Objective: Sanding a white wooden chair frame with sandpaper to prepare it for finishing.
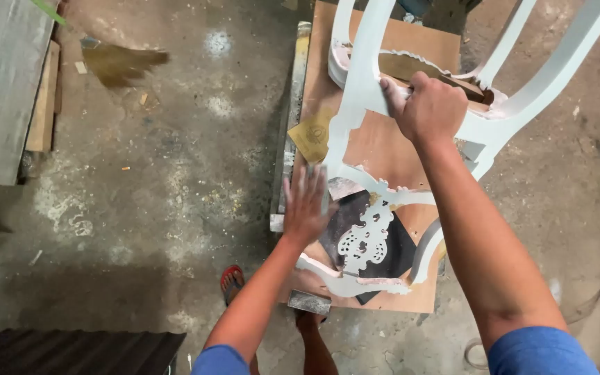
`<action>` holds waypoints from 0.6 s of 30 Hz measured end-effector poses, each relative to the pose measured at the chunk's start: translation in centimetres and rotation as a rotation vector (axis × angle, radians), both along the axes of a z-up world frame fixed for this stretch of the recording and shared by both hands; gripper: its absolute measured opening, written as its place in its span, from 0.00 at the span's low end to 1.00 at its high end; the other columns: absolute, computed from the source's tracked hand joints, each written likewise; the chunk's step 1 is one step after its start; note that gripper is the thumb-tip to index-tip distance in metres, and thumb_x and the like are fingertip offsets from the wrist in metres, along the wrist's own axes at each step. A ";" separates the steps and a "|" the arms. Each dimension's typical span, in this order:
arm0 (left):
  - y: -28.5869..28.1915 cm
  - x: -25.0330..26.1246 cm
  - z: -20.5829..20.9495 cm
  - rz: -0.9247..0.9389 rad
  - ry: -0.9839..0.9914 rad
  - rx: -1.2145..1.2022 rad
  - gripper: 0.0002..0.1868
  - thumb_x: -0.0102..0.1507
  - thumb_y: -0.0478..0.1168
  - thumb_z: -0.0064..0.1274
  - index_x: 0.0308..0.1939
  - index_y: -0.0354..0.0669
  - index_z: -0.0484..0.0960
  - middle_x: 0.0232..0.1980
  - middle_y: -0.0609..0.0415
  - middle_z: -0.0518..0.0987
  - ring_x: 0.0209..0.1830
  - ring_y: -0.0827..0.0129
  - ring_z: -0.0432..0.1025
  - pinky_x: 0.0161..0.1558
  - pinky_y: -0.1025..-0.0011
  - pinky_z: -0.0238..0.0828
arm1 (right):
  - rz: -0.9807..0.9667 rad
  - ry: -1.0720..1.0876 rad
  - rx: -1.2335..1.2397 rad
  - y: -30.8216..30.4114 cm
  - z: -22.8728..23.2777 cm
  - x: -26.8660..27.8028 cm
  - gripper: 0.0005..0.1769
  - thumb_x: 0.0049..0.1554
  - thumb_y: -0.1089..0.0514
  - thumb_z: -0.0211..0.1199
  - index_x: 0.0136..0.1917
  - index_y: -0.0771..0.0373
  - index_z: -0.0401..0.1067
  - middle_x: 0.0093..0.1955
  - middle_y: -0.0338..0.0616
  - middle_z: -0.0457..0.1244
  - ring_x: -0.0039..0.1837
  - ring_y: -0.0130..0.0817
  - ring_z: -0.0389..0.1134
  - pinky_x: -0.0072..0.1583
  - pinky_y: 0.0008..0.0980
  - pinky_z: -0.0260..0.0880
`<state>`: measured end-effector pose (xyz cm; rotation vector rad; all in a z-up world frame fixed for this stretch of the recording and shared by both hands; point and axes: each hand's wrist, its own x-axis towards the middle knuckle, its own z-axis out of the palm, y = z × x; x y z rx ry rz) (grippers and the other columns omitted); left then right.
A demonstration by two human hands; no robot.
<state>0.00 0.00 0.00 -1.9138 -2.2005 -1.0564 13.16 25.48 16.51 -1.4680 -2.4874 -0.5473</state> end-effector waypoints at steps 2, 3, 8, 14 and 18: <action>-1.4 0.0 -1.8 -0.030 -0.027 -0.063 0.44 0.69 0.69 0.36 0.81 0.48 0.57 0.84 0.51 0.54 0.83 0.47 0.49 0.76 0.34 0.41 | -0.007 0.003 0.002 0.0 -0.2 -0.3 0.40 0.65 0.17 0.50 0.38 0.52 0.73 0.30 0.46 0.66 0.35 0.51 0.71 0.45 0.44 0.61; -1.8 0.1 -2.9 -0.067 -0.060 -0.120 0.46 0.67 0.71 0.41 0.81 0.48 0.57 0.83 0.50 0.56 0.81 0.43 0.51 0.74 0.30 0.41 | -0.021 0.001 0.010 0.1 -0.3 -0.3 0.39 0.65 0.18 0.50 0.38 0.52 0.73 0.30 0.47 0.66 0.35 0.52 0.71 0.45 0.45 0.62; 3.3 -0.6 3.5 -0.090 -0.072 -0.144 0.47 0.69 0.72 0.31 0.83 0.48 0.46 0.86 0.53 0.45 0.85 0.47 0.43 0.77 0.31 0.34 | -0.025 -0.045 0.014 -0.6 -0.1 -0.3 0.41 0.68 0.17 0.50 0.34 0.53 0.69 0.27 0.44 0.64 0.30 0.48 0.66 0.40 0.44 0.59; -2.1 -0.2 -2.7 -0.097 -0.060 -0.100 0.48 0.65 0.72 0.41 0.82 0.49 0.54 0.85 0.51 0.51 0.82 0.44 0.48 0.74 0.31 0.41 | 0.006 0.039 0.019 -0.4 0.0 -0.2 0.40 0.64 0.18 0.49 0.38 0.54 0.73 0.31 0.48 0.66 0.35 0.53 0.71 0.46 0.46 0.62; 3.0 -0.9 -0.6 -0.055 -0.021 -0.058 0.48 0.67 0.74 0.32 0.82 0.49 0.53 0.85 0.52 0.50 0.84 0.48 0.45 0.76 0.34 0.40 | 0.012 0.064 0.035 -0.3 -0.1 -0.4 0.38 0.63 0.19 0.52 0.38 0.54 0.73 0.31 0.46 0.66 0.35 0.50 0.71 0.47 0.43 0.62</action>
